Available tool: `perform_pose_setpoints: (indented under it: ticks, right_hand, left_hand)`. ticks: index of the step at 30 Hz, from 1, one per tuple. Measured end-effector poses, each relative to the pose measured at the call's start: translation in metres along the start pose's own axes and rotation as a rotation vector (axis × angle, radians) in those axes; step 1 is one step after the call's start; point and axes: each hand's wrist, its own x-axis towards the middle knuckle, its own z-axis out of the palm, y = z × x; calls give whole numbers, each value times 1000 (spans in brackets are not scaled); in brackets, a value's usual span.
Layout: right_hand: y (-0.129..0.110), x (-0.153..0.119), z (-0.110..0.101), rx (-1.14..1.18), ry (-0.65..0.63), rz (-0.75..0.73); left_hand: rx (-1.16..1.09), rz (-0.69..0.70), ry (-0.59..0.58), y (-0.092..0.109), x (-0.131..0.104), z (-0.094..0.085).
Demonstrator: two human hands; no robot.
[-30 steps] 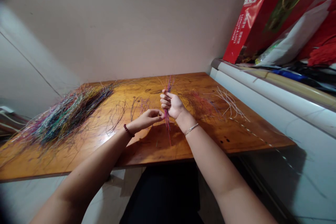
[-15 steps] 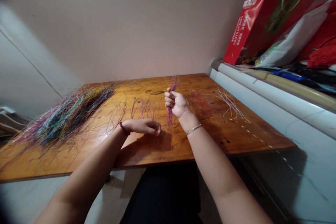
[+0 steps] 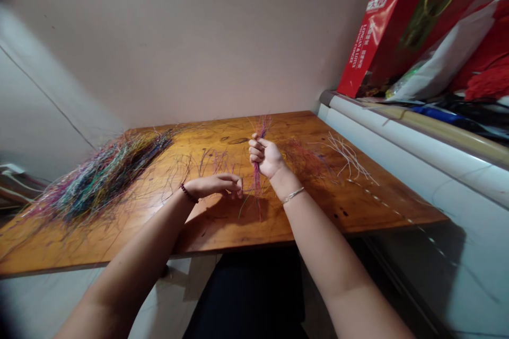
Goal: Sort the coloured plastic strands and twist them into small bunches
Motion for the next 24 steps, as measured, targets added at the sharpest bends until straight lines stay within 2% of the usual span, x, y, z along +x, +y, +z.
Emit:
perform_pose_setpoints:
  ticks: [5, 9, 14, 18, 21, 24]
  right_hand:
    - [-5, 0, -3, 1, -9, -33]
    - [-9, 1, -7, 12, -26, -48]
    - [-12, -1, -6, 32, -14, -69]
    - [-14, -2, -5, 45, 6, -85]
    - [-14, -2, -6, 46, 23, -98]
    - [-13, -2, -6, 34, 16, -89]
  left_hand:
    - [122, 49, -150, -10, 4, -10]
    - [208, 95, -216, -14, 6, -15]
    - [286, 83, -368, -13, 3, -18]
    - [301, 10, -446, -13, -2, -21]
    - [284, -21, -447, -8, -6, -21]
    - [214, -58, -351, -1, -8, -17]
